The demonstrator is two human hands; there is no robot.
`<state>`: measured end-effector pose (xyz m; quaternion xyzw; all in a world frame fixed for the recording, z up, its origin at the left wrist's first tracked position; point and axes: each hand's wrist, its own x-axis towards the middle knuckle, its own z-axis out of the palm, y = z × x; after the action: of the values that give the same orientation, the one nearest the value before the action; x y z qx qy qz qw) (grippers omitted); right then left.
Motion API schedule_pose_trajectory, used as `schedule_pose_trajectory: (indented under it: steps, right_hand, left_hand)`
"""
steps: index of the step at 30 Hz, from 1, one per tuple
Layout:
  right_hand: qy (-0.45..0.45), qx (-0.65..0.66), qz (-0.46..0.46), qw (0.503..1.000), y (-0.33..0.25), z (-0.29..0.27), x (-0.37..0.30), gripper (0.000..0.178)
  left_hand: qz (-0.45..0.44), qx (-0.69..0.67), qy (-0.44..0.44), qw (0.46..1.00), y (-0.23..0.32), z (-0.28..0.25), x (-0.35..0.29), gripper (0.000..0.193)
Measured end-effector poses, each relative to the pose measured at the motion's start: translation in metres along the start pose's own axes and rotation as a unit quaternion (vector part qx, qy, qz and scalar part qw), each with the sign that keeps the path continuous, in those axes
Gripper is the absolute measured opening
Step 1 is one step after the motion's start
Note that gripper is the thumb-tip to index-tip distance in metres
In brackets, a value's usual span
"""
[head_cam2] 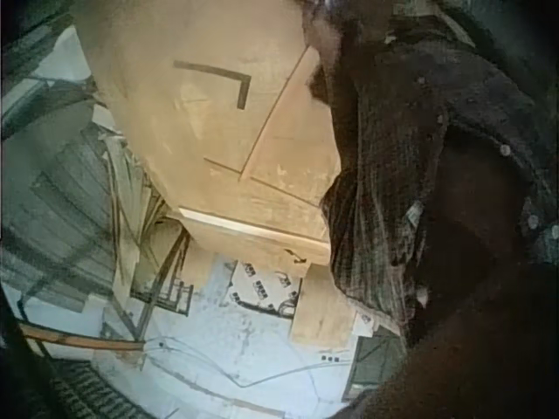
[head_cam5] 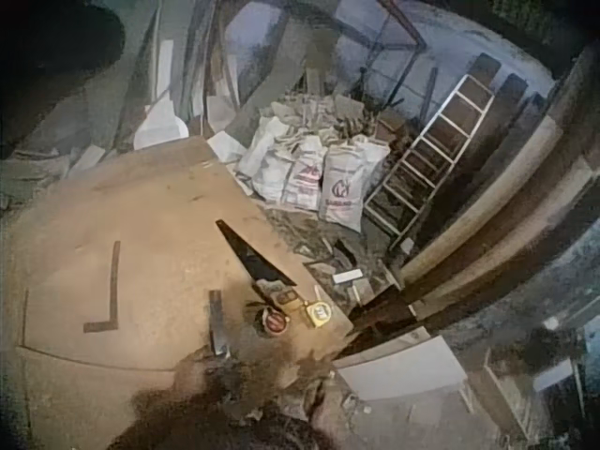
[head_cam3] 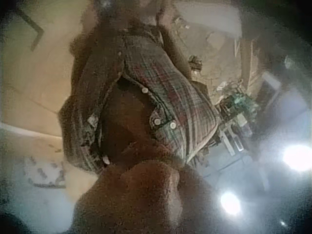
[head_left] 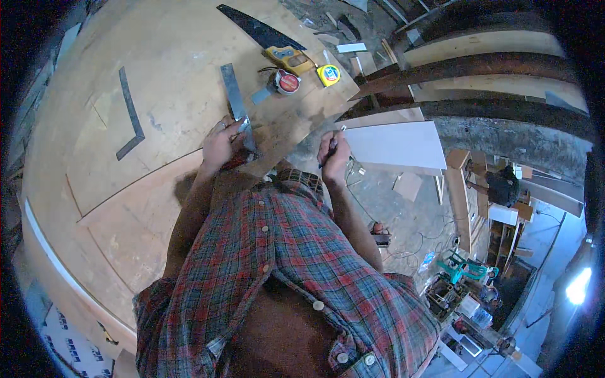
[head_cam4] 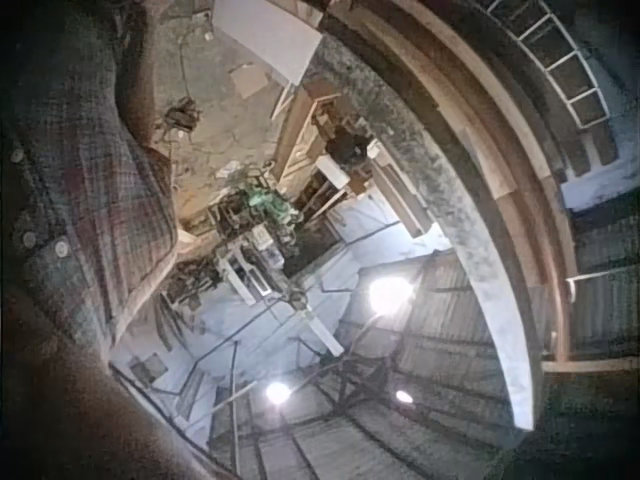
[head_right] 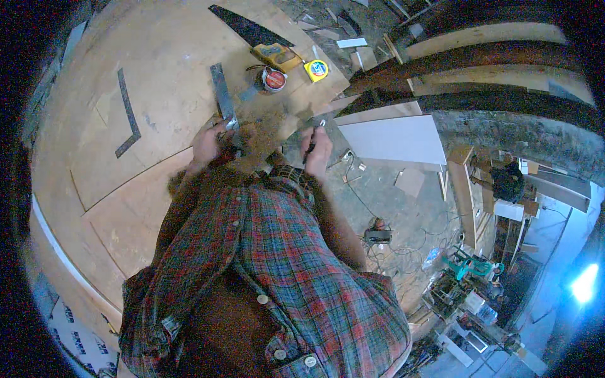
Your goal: The person measures and marks wooden planks on the floor and a workbench using metal rulers, a measuring tape, and a marker.
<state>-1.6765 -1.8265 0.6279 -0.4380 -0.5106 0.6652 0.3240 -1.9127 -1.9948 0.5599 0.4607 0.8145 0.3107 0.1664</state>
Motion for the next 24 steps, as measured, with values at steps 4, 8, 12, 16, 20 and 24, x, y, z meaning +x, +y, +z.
schedule_pose_trajectory:
  steps: [4, 8, 12, 16, 20, 24]
  right_hand:
    - [0.029, 0.006, 0.016, 0.999, 0.0, -0.006, 0.002, 0.06]
    - [0.052, 0.076, 0.037, 0.995, 0.002, -0.01, 0.004, 0.059]
    - [0.036, 0.125, 0.045, 0.991, 0.01, -0.016, 0.008, 0.055]
    - [0.046, 0.162, 0.104, 0.98, 0.029, -0.025, 0.018, 0.052]
    - [-0.124, 0.103, 0.013, 0.987, 0.05, -0.03, 0.036, 0.045]
    - [-0.126, -0.253, 0.032, 0.959, 0.068, -0.012, 0.045, 0.029]
  left_hand:
    - [0.011, 0.026, 0.011, 1.0, 0.0, 0.0, 0.0, 0.041]
    - [-0.016, 0.024, -0.016, 0.999, 0.003, -0.002, 0.0, 0.041]
    - [0.019, -0.005, 0.022, 1.0, 0.002, -0.003, 0.0, 0.041]
    - [-0.005, -0.025, 0.015, 1.0, 0.0, 0.0, 0.001, 0.04]
    - [-0.019, -0.018, 0.021, 0.999, 0.0, 0.003, 0.004, 0.038]
    - [-0.036, -0.053, 0.035, 0.997, 0.002, 0.006, 0.007, 0.036]
